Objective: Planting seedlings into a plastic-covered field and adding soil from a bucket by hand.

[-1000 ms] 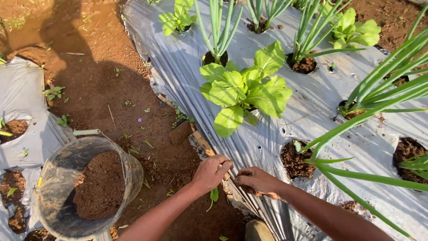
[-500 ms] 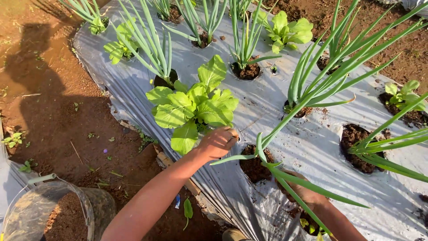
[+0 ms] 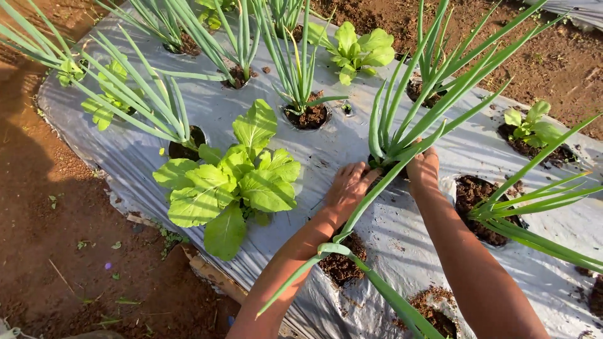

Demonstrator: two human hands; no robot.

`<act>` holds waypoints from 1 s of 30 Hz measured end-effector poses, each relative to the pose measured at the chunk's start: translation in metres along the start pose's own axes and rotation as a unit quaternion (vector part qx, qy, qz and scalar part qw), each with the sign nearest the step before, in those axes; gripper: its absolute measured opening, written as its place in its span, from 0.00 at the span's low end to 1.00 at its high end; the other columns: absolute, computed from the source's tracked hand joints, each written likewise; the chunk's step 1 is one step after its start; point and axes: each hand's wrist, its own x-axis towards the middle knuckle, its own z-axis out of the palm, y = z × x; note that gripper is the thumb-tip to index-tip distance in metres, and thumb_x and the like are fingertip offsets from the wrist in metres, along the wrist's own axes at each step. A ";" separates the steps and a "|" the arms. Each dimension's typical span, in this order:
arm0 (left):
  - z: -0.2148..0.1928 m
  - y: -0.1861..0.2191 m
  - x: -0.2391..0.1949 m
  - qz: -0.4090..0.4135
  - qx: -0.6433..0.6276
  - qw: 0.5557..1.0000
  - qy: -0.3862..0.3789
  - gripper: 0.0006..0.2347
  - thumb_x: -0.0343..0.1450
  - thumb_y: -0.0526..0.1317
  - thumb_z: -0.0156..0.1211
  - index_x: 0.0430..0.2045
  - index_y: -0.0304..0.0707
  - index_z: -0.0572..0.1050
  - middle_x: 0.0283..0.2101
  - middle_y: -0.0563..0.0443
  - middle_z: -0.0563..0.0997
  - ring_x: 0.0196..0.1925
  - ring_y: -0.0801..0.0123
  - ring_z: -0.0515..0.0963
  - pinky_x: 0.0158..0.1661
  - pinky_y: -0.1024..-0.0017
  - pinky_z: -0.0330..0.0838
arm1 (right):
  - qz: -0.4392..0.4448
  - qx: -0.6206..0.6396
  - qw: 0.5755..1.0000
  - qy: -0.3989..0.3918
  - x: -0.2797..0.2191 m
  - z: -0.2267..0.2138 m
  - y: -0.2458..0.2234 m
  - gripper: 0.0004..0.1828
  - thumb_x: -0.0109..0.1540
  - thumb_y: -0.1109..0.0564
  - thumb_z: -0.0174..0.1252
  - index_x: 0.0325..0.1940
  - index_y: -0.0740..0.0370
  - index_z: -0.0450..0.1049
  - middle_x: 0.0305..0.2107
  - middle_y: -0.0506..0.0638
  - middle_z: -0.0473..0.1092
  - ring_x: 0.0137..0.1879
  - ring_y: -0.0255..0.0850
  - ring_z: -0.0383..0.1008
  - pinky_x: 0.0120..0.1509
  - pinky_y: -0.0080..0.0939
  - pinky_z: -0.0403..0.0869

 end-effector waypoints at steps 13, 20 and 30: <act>-0.059 0.034 0.022 -0.041 0.000 0.999 -0.015 0.20 0.76 0.62 0.38 0.37 0.59 0.79 0.48 0.55 0.72 0.56 0.60 0.75 0.65 0.45 0.63 | -0.375 -0.193 0.906 -0.031 0.050 0.025 0.039 0.23 0.72 0.57 0.46 0.72 0.61 0.68 0.64 0.67 0.66 0.68 0.68 0.64 0.72 0.70 0.66; -0.072 0.037 0.021 -0.045 -0.026 0.998 -0.019 0.16 0.76 0.59 0.46 0.41 0.59 0.81 0.59 0.48 0.72 0.68 0.53 0.69 0.69 0.39 0.59 | -0.479 -0.176 0.859 -0.046 0.046 0.019 0.037 0.25 0.71 0.56 0.47 0.72 0.64 0.67 0.64 0.69 0.66 0.70 0.69 0.63 0.72 0.77 0.63; -0.079 0.038 0.024 -0.045 -0.034 0.998 -0.019 0.17 0.76 0.57 0.44 0.34 0.55 0.80 0.55 0.45 0.76 0.66 0.52 0.72 0.70 0.38 0.56 | -0.323 -0.280 0.904 -0.002 -0.040 0.024 0.043 0.37 0.61 0.61 0.54 0.76 0.62 0.58 0.69 0.66 0.56 0.61 0.77 0.69 0.61 0.75 0.74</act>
